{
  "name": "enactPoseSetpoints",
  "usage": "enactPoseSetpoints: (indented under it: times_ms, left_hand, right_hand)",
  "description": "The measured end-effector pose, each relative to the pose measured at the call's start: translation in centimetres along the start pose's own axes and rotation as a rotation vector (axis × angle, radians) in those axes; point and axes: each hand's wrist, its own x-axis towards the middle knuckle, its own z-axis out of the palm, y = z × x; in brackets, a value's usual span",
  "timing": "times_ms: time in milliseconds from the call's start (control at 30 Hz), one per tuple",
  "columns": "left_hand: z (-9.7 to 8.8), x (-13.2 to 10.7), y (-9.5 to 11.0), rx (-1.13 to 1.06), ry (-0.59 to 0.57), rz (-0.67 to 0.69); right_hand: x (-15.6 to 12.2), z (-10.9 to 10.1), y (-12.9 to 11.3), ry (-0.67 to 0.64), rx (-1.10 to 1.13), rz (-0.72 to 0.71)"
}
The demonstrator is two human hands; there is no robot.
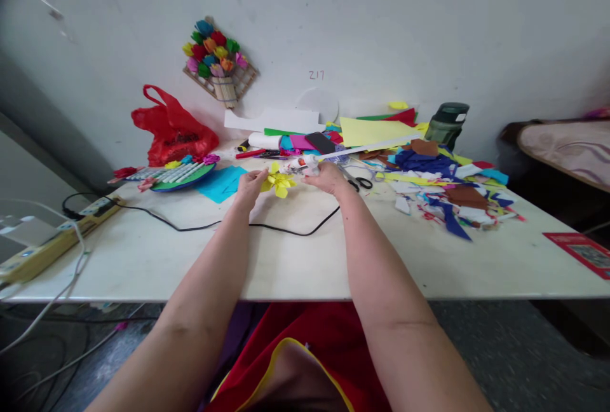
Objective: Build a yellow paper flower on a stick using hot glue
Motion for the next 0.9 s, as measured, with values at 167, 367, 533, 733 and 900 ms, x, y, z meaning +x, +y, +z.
enactPoseSetpoints:
  times_ms: [167,367,533,733,900]
  left_hand:
    - [0.1,-0.1,0.2,-0.032,-0.001,-0.008]
    - [0.0,-0.1,0.2,-0.051,-0.005,0.003]
    - [-0.3,0.2,0.2,-0.105,0.086,-0.007]
    - [-1.0,0.8,0.5,-0.302,0.345,-0.023]
    - [-1.4,1.0,0.8,-0.421,0.499,-0.048]
  right_hand:
    - [0.2,0.1,0.5,0.023,0.087,0.014]
    - [0.0,-0.1,0.2,0.05,0.205,0.034]
    - [-0.2,-0.2,-0.3,0.14,0.401,0.019]
    - [-0.1,-0.2,-0.4,0.286,0.504,0.029]
    - [0.0,0.1,0.8,0.258,0.094,0.111]
